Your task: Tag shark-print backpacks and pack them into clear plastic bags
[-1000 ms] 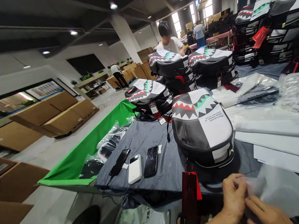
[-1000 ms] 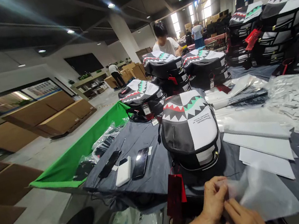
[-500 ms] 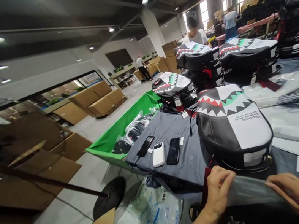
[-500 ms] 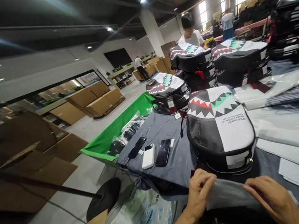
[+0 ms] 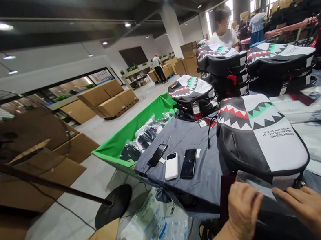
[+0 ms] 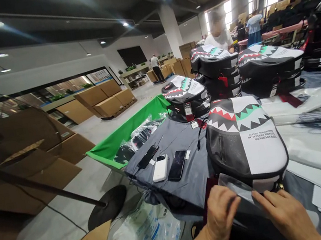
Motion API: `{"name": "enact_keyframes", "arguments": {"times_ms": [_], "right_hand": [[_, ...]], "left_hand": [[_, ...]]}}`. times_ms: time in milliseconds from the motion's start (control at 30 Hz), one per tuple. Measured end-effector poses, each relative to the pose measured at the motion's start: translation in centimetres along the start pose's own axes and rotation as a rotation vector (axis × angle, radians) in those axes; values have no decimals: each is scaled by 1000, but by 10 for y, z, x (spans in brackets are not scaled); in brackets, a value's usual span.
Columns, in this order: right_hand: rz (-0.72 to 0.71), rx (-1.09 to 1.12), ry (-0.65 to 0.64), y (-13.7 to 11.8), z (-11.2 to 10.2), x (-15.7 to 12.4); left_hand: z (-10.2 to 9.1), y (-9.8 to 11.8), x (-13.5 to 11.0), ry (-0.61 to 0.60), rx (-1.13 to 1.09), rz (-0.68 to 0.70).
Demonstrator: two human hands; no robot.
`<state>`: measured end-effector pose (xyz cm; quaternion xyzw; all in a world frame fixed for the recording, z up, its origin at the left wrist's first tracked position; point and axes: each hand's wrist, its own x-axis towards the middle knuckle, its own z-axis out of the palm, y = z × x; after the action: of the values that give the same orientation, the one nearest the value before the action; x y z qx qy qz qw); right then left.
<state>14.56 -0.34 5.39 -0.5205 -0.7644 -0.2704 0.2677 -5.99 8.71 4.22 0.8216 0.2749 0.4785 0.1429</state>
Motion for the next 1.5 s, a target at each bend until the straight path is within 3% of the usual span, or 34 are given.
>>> {"name": "enact_keyframes", "arguments": {"times_ms": [100, 233, 300, 467, 567, 800, 900, 933, 1000, 1100, 1200, 1267, 1400, 1500], "right_hand": [[-6, -11, 12, -4, 0, 4], [17, -7, 20, -7, 2, 2], [95, 23, 22, -4, -2, -9], [605, 304, -130, 19, -24, -57], [817, 539, -176, 34, -27, -63], [971, 598, -98, 53, 5, -23], [1012, 391, 83, 46, 2, -27], [967, 307, 151, 41, -1, -31], [729, 174, 217, 28, -6, -36], [270, 33, 146, 16, -9, -34], [17, -63, 87, 23, -4, -27], [-93, -28, 60, 34, -1, -25], [-178, 51, 49, 53, 5, -30], [-222, 113, 42, 59, 6, -32]], "left_hand": [[12, -1, 1, -181, 44, 189], [37, -37, 8, -330, 87, 409], [44, -54, 8, -412, 80, 475], [40, -67, 1, -438, 4, 458], [35, -67, -3, -381, -26, 459], [34, -49, -2, -292, -43, 366], [33, -40, 0, -354, -28, 323], [32, -38, 1, -364, -23, 316], [30, -35, 3, -373, -20, 312], [25, -34, 4, -351, 1, 340], [24, -27, -2, -230, 96, 375], [28, -18, -13, -95, 188, 327], [46, -3, -38, 97, 249, 90], [59, -6, -45, 150, 197, 117]]}}
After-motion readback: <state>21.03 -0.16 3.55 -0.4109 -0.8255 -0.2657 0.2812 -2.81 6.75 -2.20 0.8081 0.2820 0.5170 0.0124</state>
